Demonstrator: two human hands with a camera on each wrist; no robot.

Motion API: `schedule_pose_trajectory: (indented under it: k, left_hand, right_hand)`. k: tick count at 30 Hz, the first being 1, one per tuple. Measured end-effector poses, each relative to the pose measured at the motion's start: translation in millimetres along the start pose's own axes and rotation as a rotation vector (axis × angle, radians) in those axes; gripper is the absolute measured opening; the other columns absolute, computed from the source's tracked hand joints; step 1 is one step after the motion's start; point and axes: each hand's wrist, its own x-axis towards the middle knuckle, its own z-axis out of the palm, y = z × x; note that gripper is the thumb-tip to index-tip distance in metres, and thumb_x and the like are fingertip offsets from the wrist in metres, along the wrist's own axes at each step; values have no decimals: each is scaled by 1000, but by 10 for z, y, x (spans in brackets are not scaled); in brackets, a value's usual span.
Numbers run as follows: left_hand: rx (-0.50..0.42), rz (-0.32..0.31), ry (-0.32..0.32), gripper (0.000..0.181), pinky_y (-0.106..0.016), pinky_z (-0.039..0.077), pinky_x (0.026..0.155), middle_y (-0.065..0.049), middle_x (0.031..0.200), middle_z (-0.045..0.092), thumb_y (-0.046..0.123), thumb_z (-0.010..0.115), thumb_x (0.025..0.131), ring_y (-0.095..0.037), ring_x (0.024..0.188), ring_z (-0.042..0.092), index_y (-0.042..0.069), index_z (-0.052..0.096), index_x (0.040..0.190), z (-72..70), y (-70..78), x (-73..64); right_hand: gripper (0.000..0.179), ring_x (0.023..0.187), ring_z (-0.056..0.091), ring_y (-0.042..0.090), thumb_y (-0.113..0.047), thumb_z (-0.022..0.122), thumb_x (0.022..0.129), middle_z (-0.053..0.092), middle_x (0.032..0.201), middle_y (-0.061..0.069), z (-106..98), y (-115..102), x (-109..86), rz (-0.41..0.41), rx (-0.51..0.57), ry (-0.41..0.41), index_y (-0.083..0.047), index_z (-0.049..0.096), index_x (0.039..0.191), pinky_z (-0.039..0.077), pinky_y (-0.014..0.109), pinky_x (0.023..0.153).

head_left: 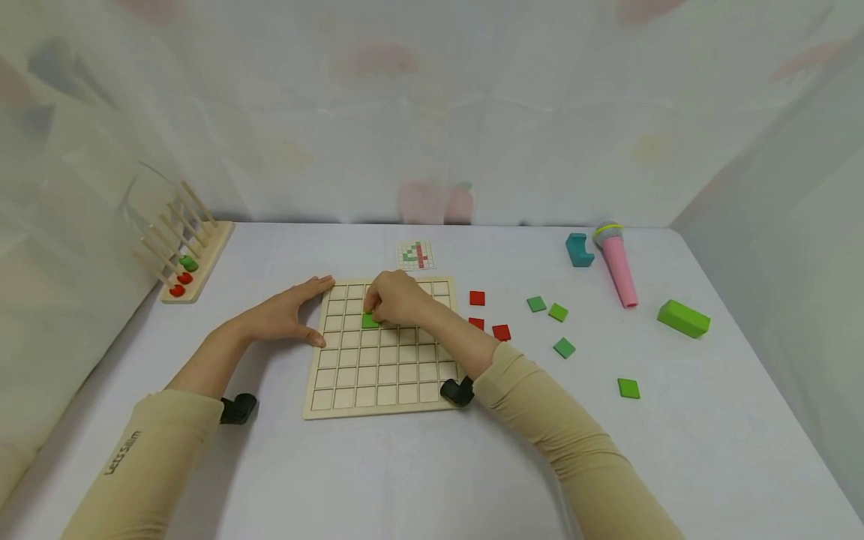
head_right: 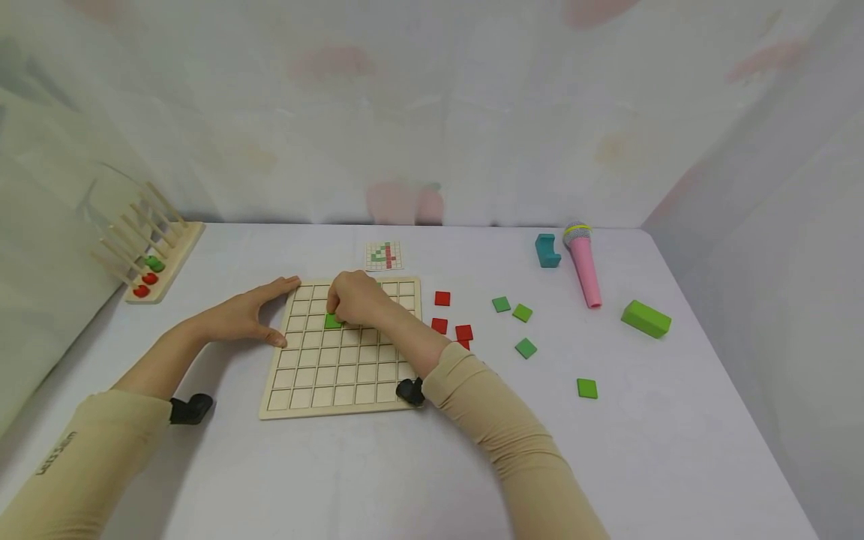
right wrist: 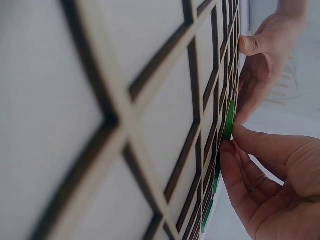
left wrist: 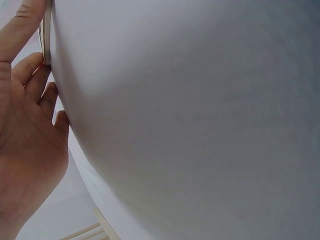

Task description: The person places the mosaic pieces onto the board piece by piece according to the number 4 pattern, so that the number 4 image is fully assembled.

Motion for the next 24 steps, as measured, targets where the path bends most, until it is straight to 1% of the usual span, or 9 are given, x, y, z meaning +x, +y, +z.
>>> schedule_pose_trajectory:
  k: [6,10,15,18,22,24]
  left_hand:
    - [-4,16,12,118,-68,8,121,-22,166,14,35,89,67,-47,154,3,3,20,158,9,-4,0]
    - [-3,-2,2,118,-66,7,122,-21,166,12,37,89,68,-45,154,2,5,19,158,4,18,3]
    - [0,-22,-9,117,-67,7,122,-20,167,11,36,88,69,-45,154,1,5,18,158,-5,27,0]
    - [8,-25,-5,118,-67,8,122,-20,167,11,36,89,69,-45,155,2,6,18,158,-6,30,-2]
    - [15,-20,-3,118,-66,8,122,-20,167,11,38,88,69,-45,155,2,6,18,158,-4,22,0]
    - [17,-20,-2,119,-66,8,122,-20,167,11,38,88,69,-45,155,2,6,18,158,6,19,3]
  right_hand:
    - [12,76,59,10,-7,74,86,73,88,2,-26,-21,-7,-25,-16,1,-10,78,97,46,18,68]
    - [14,77,59,10,-7,73,85,72,87,3,-89,-10,-18,-36,-8,17,-9,77,98,47,18,69]
    - [17,87,62,14,-5,74,85,74,97,7,-257,69,-86,-49,46,34,-5,76,102,50,21,76]
    - [19,91,65,16,-5,74,85,74,98,7,-385,153,-153,-57,50,58,-5,76,104,53,24,80]
    - [20,93,68,18,-5,73,85,75,98,6,-548,286,-247,-36,60,88,-5,76,105,56,27,82]
    - [21,93,68,19,-5,73,86,74,99,7,-605,363,-286,-12,85,98,-5,76,106,56,28,82]
